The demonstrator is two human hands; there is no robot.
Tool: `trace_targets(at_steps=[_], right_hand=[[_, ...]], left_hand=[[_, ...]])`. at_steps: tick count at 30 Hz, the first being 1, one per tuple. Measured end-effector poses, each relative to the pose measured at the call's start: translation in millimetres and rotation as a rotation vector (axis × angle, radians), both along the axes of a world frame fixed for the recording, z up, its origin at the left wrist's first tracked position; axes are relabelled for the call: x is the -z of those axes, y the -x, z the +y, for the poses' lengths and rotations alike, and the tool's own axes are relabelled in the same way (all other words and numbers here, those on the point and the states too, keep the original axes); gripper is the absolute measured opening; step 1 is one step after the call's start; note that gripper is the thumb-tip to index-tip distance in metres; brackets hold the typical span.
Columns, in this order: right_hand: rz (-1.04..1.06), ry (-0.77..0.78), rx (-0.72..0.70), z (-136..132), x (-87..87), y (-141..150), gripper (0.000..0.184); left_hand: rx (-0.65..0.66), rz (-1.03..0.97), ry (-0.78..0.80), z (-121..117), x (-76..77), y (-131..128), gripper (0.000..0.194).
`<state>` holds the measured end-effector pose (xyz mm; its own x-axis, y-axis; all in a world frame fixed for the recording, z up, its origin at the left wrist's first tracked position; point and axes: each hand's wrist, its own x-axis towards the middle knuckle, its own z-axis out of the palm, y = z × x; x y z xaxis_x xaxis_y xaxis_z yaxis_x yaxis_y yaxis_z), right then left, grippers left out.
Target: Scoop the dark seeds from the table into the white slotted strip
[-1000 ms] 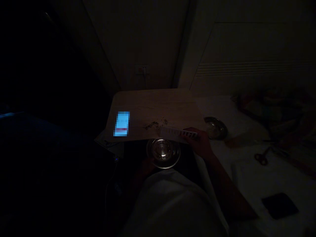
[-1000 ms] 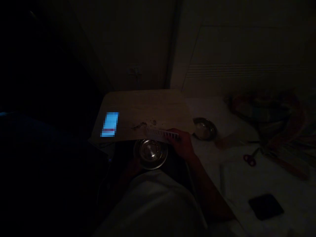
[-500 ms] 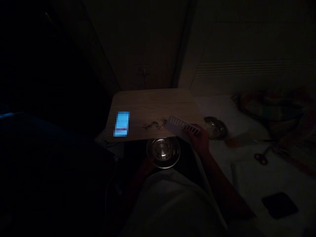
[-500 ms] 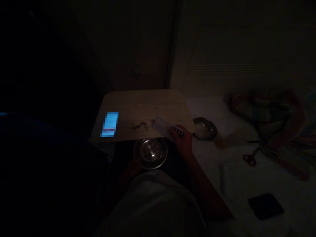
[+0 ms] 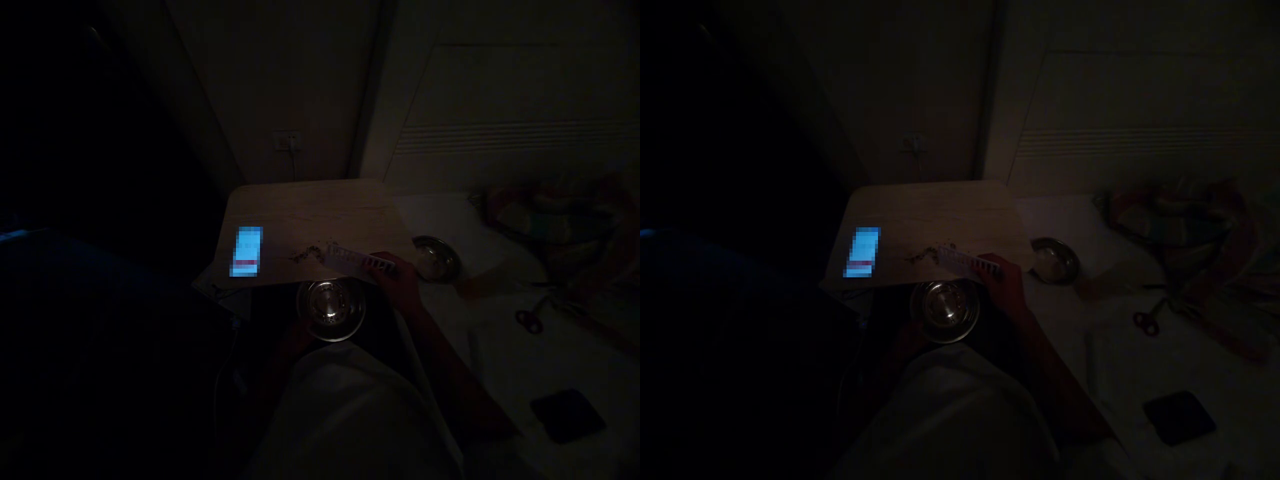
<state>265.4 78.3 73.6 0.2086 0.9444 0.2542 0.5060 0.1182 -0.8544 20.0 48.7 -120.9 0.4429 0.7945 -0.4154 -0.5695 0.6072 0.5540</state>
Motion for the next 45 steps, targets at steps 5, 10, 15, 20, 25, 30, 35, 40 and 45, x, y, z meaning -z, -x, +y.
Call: trace_targets(at_steps=[5, 10, 15, 20, 25, 30, 35, 40, 45], right_hand=[[-0.034, -0.033, -0.012, -1, -2.3, 0, 0.015], [-0.089, -0.060, -0.041, -1, -6.6, 1, 0.016], [-0.091, -0.062, -0.077, -2, -10.1, 3, 0.016], [-0.080, -0.043, -0.086, -3, -10.7, 4, 0.018], [-0.076, -0.020, -0.116, -4, -9.9, 5, 0.019], [-0.048, 0.011, -0.202, -7, -8.1, 6, 0.018], [0.009, 0.021, -0.127, -7, -7.9, 0, 0.018], [0.001, -0.091, 0.205, -8, -9.1, -19, 0.019], [-0.025, -0.099, 0.287, -13, -7.0, -34, 0.018]], left_hand=[[0.020, 0.044, -0.017, -1, 0.0, 3, 0.035], [0.030, -0.094, -0.032, 0, -19.3, -3, 0.050], [0.053, -0.084, -0.022, 0, -31.0, -5, 0.052], [0.021, -0.074, -0.028, 1, -43.5, -11, 0.057], [0.006, -0.053, -0.001, -1, -51.1, -13, 0.046], [-0.027, -0.066, 0.004, -1, -46.4, -8, 0.043], [-0.042, -0.091, 0.017, 5, -41.6, -3, 0.058], [-0.031, -0.072, 0.058, 5, -29.2, -2, 0.060], [0.001, -0.058, 0.082, 4, -20.9, -4, 0.053]])
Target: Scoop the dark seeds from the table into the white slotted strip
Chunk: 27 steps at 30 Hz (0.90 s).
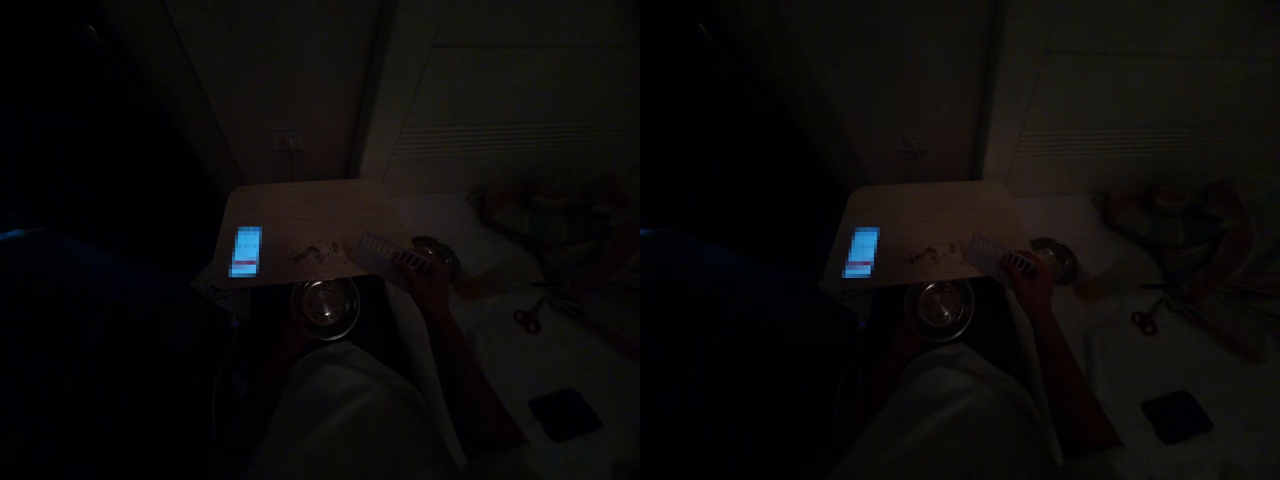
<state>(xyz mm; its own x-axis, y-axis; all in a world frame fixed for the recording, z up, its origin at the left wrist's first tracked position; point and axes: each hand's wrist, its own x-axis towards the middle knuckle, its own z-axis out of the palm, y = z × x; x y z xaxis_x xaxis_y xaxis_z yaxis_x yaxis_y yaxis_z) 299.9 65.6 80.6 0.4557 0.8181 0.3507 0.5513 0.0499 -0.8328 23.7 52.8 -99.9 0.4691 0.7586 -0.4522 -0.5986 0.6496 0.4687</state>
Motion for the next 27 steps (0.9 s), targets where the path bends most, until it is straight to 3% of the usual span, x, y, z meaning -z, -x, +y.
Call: trace_targets(at_steps=[10, 17, 27], right_hand=[[-0.045, 0.045, -0.073, 0, 4.0, 2, 0.019], [-0.056, 0.053, -0.132, 0, 2.9, 5, 0.020], [-0.049, 0.068, -0.152, -1, 1.9, 7, 0.018]], left_hand=[[0.056, -0.013, -0.057, -2, -17.9, 3, 0.043], [0.042, -0.020, -0.098, -3, -19.0, -3, 0.066], [0.060, -0.002, -0.118, -5, -30.5, -2, 0.060]])
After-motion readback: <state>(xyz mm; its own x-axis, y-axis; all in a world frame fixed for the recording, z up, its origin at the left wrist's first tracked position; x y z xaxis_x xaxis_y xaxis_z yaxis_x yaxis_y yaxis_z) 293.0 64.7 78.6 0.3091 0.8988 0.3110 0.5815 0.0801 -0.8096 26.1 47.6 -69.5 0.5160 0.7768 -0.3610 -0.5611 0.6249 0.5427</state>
